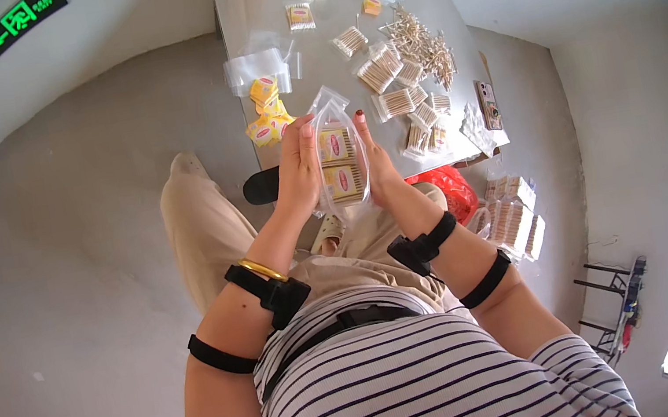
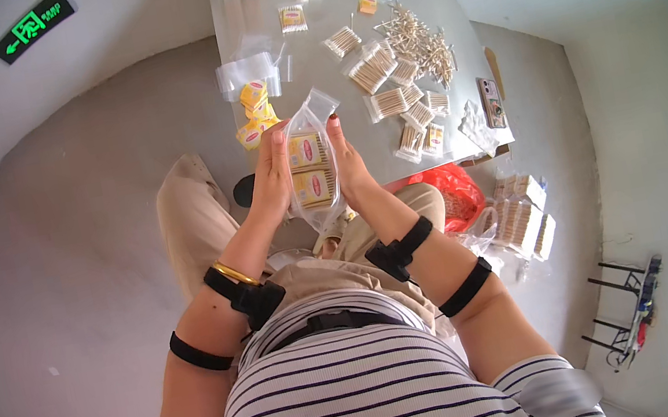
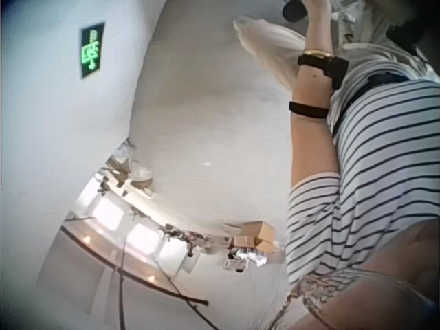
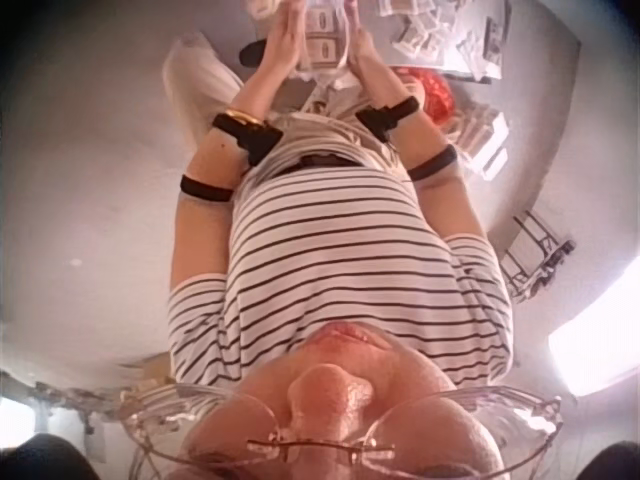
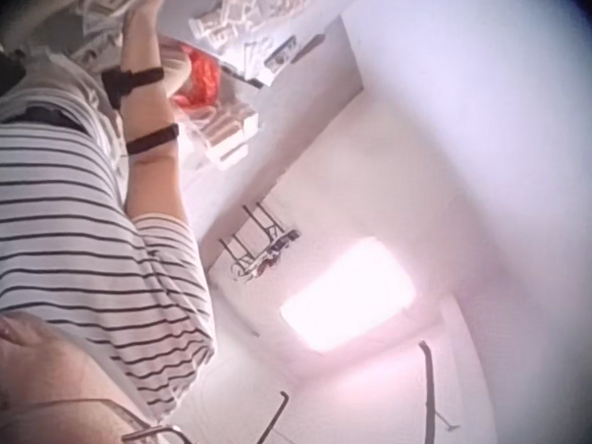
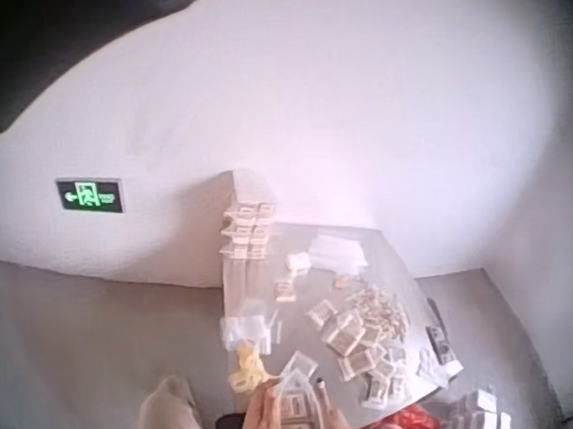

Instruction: The person packs cotton swabs into small clear plastic bags, seals them, and stacks the finished packages on a table. They handle multiple swab bundles and plastic bags, arranging the sealed packs in neat rows.

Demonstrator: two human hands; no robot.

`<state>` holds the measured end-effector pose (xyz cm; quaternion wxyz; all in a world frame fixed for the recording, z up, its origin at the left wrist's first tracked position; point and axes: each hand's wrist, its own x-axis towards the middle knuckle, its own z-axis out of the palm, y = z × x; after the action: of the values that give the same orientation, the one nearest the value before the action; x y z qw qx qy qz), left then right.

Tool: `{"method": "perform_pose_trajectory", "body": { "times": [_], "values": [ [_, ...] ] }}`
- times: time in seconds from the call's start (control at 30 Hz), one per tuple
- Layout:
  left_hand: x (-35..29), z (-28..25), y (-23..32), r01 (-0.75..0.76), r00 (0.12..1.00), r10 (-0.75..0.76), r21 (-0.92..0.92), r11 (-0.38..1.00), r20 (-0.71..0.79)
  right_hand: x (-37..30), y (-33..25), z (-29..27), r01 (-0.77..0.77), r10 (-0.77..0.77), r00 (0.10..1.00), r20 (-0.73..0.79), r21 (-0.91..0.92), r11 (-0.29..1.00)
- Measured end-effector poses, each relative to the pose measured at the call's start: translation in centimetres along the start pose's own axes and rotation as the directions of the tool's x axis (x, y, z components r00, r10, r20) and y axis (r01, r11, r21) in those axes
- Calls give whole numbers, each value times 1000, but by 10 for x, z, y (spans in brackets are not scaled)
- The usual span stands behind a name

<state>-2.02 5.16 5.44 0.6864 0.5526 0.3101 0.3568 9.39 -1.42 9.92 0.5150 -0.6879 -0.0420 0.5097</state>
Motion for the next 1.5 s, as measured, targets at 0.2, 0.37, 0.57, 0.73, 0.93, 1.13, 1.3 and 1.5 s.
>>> {"method": "perform_pose_trajectory", "body": {
  "times": [0.2,0.37,0.57,0.73,0.93,1.13,1.3,1.5],
  "values": [
    [3,4,5,-32,999,30,84,996,20,-4,4,3,194,-193,979,65,-1,981],
    [4,2,7,-89,996,86,354,931,26,13,20,10,377,-381,924,-41,-72,923],
    [3,0,15,-26,999,43,563,826,-18,37,39,7,525,-590,804,-69,-382,760],
    [6,0,9,-103,994,101,524,846,32,28,29,4,515,-619,782,-69,-488,705],
    [7,-1,9,-206,978,193,421,884,73,39,35,6,544,-661,747,-74,-503,672],
    [12,-13,5,-89,989,34,397,914,145,31,39,14,620,-715,684,-146,-399,675],
    [27,-21,11,-131,900,-71,423,897,429,11,54,7,575,-637,732,-241,-282,768],
    [33,-8,16,-84,871,-155,454,887,465,13,12,-81,742,-719,660,221,-341,577]
  ]
}}
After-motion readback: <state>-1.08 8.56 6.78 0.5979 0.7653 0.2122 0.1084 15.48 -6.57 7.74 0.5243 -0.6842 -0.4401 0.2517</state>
